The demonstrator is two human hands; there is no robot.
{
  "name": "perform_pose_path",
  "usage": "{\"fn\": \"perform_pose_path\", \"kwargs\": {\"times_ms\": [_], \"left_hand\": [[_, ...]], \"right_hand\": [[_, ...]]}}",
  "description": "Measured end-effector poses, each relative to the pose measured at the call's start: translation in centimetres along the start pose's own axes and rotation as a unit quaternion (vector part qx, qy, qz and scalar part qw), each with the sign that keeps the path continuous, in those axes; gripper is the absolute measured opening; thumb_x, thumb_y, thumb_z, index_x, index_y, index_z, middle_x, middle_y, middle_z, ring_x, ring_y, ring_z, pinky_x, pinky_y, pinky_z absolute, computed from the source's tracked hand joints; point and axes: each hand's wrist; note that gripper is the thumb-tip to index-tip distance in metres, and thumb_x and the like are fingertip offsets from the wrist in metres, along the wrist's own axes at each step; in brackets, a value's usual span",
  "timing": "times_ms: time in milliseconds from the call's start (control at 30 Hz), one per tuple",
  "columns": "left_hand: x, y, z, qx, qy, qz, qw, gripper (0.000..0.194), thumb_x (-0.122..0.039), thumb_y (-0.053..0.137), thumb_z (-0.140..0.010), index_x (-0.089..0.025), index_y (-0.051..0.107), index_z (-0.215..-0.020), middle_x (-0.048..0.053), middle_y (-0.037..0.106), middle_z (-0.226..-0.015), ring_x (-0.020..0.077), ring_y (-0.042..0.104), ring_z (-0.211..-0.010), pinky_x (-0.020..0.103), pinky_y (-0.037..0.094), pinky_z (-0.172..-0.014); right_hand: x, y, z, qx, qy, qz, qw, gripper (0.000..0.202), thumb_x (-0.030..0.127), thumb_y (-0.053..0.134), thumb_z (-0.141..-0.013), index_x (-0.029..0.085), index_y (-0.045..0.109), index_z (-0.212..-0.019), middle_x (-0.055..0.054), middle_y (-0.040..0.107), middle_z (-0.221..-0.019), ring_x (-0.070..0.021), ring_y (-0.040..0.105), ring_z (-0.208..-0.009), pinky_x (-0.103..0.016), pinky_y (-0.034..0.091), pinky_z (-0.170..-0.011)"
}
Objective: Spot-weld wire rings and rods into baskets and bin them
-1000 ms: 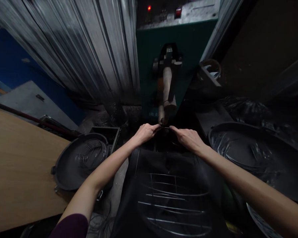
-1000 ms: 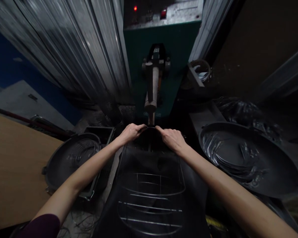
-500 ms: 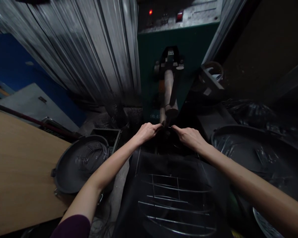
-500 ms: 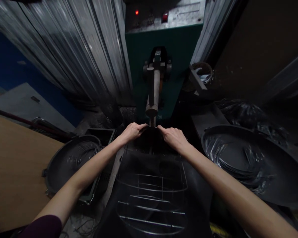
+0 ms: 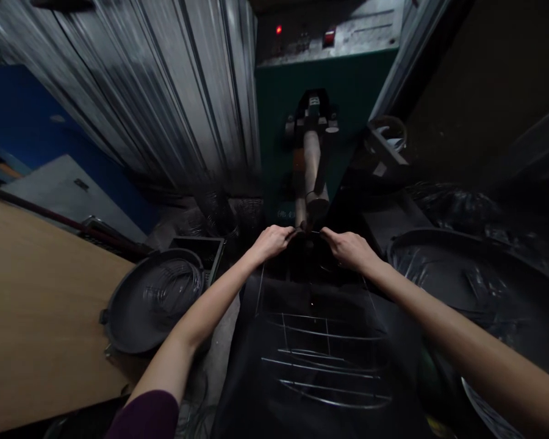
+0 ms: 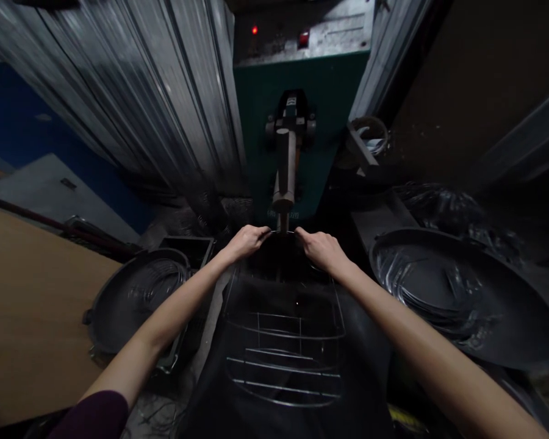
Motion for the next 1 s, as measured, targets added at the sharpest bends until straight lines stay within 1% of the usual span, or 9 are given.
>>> {"fn": "perform_pose_path", "kwargs": {"times_ms": [100, 233, 400, 500, 633, 733, 833, 900, 1000], "left_hand": [[0.1, 0.3, -0.1, 0.002, 0.001, -0.009, 1.000, 0.033, -0.036, 0.038, -0.096, -0.019, 0.067, -0.097, 0.007, 0.069, -0.082, 0.0185, 0.063, -0.072, 0.024, 0.037, -0.061], [0.3, 0.6, -0.1, 0.003, 0.000, -0.011, 1.000, 0.034, -0.037, 0.037, -0.096, -0.019, 0.066, -0.099, 0.007, 0.069, -0.082, 0.0183, 0.063, -0.071, 0.024, 0.036, -0.060], [-0.4, 0.8, -0.3, -0.004, -0.005, -0.010, 1.000, 0.034, -0.036, 0.038, -0.096, -0.018, 0.067, -0.100, 0.008, 0.070, -0.085, 0.0193, 0.064, -0.073, 0.024, 0.038, -0.062], [-0.6, 0.6, -0.4, 0.002, -0.010, 0.004, 1.000, 0.033, -0.036, 0.040, -0.095, -0.019, 0.067, -0.101, 0.008, 0.070, -0.088, 0.0196, 0.064, -0.075, 0.024, 0.040, -0.064], [-0.4, 0.1, -0.2, 0.013, -0.017, 0.040, 0.999, 0.033, -0.035, 0.038, -0.096, -0.020, 0.067, -0.102, 0.006, 0.070, -0.091, 0.0183, 0.064, -0.079, 0.024, 0.041, -0.068], [-0.2, -0.1, 0.1, 0.024, -0.020, 0.042, 0.999, 0.034, -0.034, 0.037, -0.096, -0.017, 0.066, -0.096, 0.006, 0.069, -0.084, 0.0174, 0.063, -0.075, 0.024, 0.039, -0.065], [-0.1, 0.0, 0.4, 0.014, -0.027, 0.036, 0.999, 0.034, -0.035, 0.036, -0.096, -0.018, 0.065, -0.093, 0.005, 0.068, -0.078, 0.0171, 0.062, -0.069, 0.024, 0.037, -0.062], [0.0, 0.1, 0.7, 0.008, -0.032, 0.036, 0.999, 0.033, -0.035, 0.036, -0.096, -0.018, 0.064, -0.092, 0.005, 0.067, -0.075, 0.0167, 0.061, -0.067, 0.024, 0.036, -0.061], [0.4, -0.1, 1.1, 0.001, -0.042, 0.038, 0.998, 0.032, -0.032, 0.037, -0.096, -0.018, 0.064, -0.092, 0.004, 0.066, -0.075, 0.0155, 0.060, -0.066, 0.023, 0.034, -0.060]], "right_hand": [[0.0, 0.2, -0.1, 0.004, 0.005, -0.001, 1.000, 0.032, 0.030, 0.031, -0.097, 0.023, 0.054, -0.119, -0.008, 0.068, -0.082, -0.0217, 0.062, -0.068, -0.027, 0.022, -0.049], [0.0, 0.0, -0.1, 0.003, 0.006, -0.005, 1.000, 0.035, 0.037, 0.028, -0.099, 0.021, 0.057, -0.111, -0.010, 0.067, -0.081, -0.0224, 0.062, -0.068, -0.028, 0.021, -0.049], [-0.3, 0.0, 0.1, 0.005, 0.015, 0.006, 1.000, 0.035, 0.037, 0.028, -0.099, 0.020, 0.057, -0.109, -0.010, 0.067, -0.080, -0.0221, 0.062, -0.067, -0.028, 0.022, -0.050], [-0.4, 0.1, 0.2, 0.002, 0.019, 0.010, 1.000, 0.035, 0.038, 0.028, -0.099, 0.020, 0.057, -0.109, -0.010, 0.067, -0.080, -0.0224, 0.061, -0.066, -0.028, 0.022, -0.051], [-0.5, -0.1, 0.2, 0.005, 0.028, -0.008, 1.000, 0.035, 0.039, 0.029, -0.099, 0.021, 0.057, -0.108, -0.010, 0.067, -0.082, -0.0225, 0.061, -0.068, -0.028, 0.023, -0.051], [-1.0, -0.2, 0.6, 0.012, 0.032, -0.058, 0.998, 0.035, 0.040, 0.029, -0.099, 0.022, 0.058, -0.105, -0.008, 0.067, -0.083, -0.0213, 0.061, -0.070, -0.027, 0.027, -0.054], [-1.7, -0.1, 1.2, 0.028, 0.033, -0.107, 0.993, 0.035, 0.039, 0.029, -0.099, 0.022, 0.059, -0.097, -0.006, 0.066, -0.080, -0.0190, 0.060, -0.069, -0.026, 0.031, -0.057], [-1.7, -0.1, 1.4, 0.027, 0.046, -0.107, 0.993, 0.035, 0.038, 0.029, -0.099, 0.022, 0.059, -0.094, -0.005, 0.065, -0.078, -0.0188, 0.059, -0.067, -0.026, 0.031, -0.057], [-1.0, -0.1, 1.2, 0.015, 0.052, -0.089, 0.995, 0.035, 0.039, 0.029, -0.099, 0.022, 0.059, -0.094, -0.006, 0.066, -0.080, -0.0197, 0.060, -0.069, -0.027, 0.029, -0.055]]}}
Point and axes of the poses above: each hand's wrist, its own z-axis away from the middle knuckle, its own y-axis out of the palm, x = y × z
